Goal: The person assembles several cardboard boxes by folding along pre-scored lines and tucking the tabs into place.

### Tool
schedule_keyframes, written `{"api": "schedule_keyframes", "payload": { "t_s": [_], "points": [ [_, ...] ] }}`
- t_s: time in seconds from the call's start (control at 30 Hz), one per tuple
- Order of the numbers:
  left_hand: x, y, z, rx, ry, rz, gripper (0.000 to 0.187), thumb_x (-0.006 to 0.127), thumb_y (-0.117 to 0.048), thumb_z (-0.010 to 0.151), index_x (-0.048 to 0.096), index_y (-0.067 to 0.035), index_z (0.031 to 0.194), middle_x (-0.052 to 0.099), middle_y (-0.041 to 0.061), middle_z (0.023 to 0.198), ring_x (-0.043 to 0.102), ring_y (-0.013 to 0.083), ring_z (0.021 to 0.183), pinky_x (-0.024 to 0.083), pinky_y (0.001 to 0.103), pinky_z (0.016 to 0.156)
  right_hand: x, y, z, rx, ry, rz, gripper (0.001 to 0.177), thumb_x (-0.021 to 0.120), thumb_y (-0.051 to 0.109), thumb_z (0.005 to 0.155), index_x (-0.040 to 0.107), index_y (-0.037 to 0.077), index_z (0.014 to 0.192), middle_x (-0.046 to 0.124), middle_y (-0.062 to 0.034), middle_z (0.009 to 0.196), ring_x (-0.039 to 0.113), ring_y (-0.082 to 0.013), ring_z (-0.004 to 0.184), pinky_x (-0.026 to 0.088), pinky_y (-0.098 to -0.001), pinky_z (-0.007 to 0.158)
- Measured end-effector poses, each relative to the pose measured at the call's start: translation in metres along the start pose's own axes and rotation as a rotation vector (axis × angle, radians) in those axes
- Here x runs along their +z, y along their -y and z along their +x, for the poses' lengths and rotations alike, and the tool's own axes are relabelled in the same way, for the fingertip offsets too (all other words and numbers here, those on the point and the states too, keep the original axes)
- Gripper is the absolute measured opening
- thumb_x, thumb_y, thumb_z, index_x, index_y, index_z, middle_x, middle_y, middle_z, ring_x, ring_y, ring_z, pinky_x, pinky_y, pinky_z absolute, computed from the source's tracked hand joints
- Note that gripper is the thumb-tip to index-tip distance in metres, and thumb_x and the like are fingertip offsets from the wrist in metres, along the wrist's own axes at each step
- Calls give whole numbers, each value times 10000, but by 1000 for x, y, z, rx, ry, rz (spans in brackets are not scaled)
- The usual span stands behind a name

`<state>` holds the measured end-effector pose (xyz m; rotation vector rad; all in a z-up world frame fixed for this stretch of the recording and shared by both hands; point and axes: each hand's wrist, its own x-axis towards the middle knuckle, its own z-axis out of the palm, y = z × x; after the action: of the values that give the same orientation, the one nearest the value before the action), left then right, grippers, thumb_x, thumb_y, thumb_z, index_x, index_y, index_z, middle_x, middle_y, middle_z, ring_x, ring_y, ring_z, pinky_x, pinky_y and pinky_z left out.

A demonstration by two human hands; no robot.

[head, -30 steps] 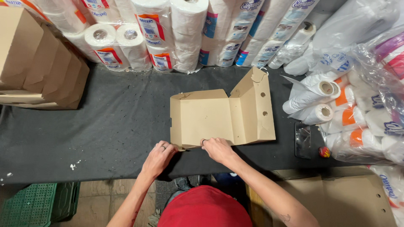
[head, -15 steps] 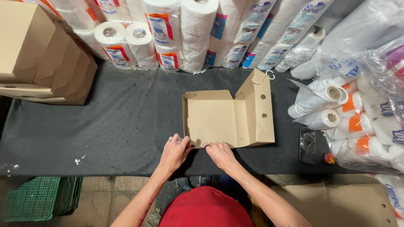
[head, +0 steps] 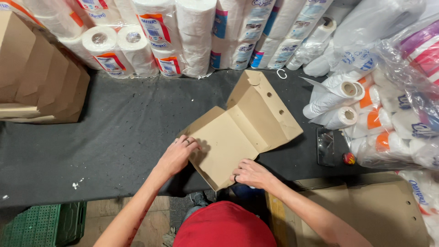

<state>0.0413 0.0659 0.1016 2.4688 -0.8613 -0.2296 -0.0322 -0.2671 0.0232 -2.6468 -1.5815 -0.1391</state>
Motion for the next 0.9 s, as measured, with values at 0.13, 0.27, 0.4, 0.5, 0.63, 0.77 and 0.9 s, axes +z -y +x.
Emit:
{"api": "schedule_keyframes", "payload": {
  "t_s": [0.13,0.27,0.4,0.5,0.63,0.77,0.9],
  "points": [
    [14,4,12,306,82,642,398,817,-200,744,655,-245,1105,611,-12,1283,470,237,1327,391,357,1070,-10,-33,-50,-112,77,-94,146,638,160,869,600,211,737,648,78,869,607,-176,851,421,-425,1057],
    [47,12,34,487,119,598,378,759,-188,805,677,-200,1174,658,31,1357,436,253,1449,286,418,1234,-35,-77,-76,182,117,-75,53,776,93,766,790,144,761,782,-27,941,627,-224,1189,375,-455,1201],
    [87,1,59,660,-170,434,281,574,-436,984,629,-163,946,691,72,989,633,223,1114,360,424,1180,-77,-59,-68,551,35,-205,78,717,145,853,776,94,856,725,-50,1214,562,-267,1298,439,-422,1163],
    [111,-10,73,663,-228,426,362,545,-500,1001,585,-165,870,648,70,871,635,230,938,448,416,1052,-100,-15,-50,814,-11,74,214,506,173,997,706,165,1073,682,0,1145,600,-241,1063,476,-408,867],
    [134,-27,81,498,-142,445,344,529,-518,991,585,-191,900,620,48,878,604,252,907,478,436,893,-99,36,-34,1168,224,560,639,689,589,870,462,387,1432,705,42,1118,727,-314,1008,557,-516,871],
    [125,-46,81,346,-71,422,291,543,-481,998,624,-205,959,636,57,926,609,274,950,516,445,864,-109,51,-35,1369,131,519,231,730,381,916,681,270,1112,767,11,916,763,-291,941,601,-453,817],
    [122,-53,85,255,31,342,294,509,-472,1021,638,-210,984,653,61,967,618,293,971,521,461,873,-48,63,-84,1408,-174,621,381,763,276,898,637,319,1256,813,-6,974,768,-242,1022,647,-376,858]
  ]
}}
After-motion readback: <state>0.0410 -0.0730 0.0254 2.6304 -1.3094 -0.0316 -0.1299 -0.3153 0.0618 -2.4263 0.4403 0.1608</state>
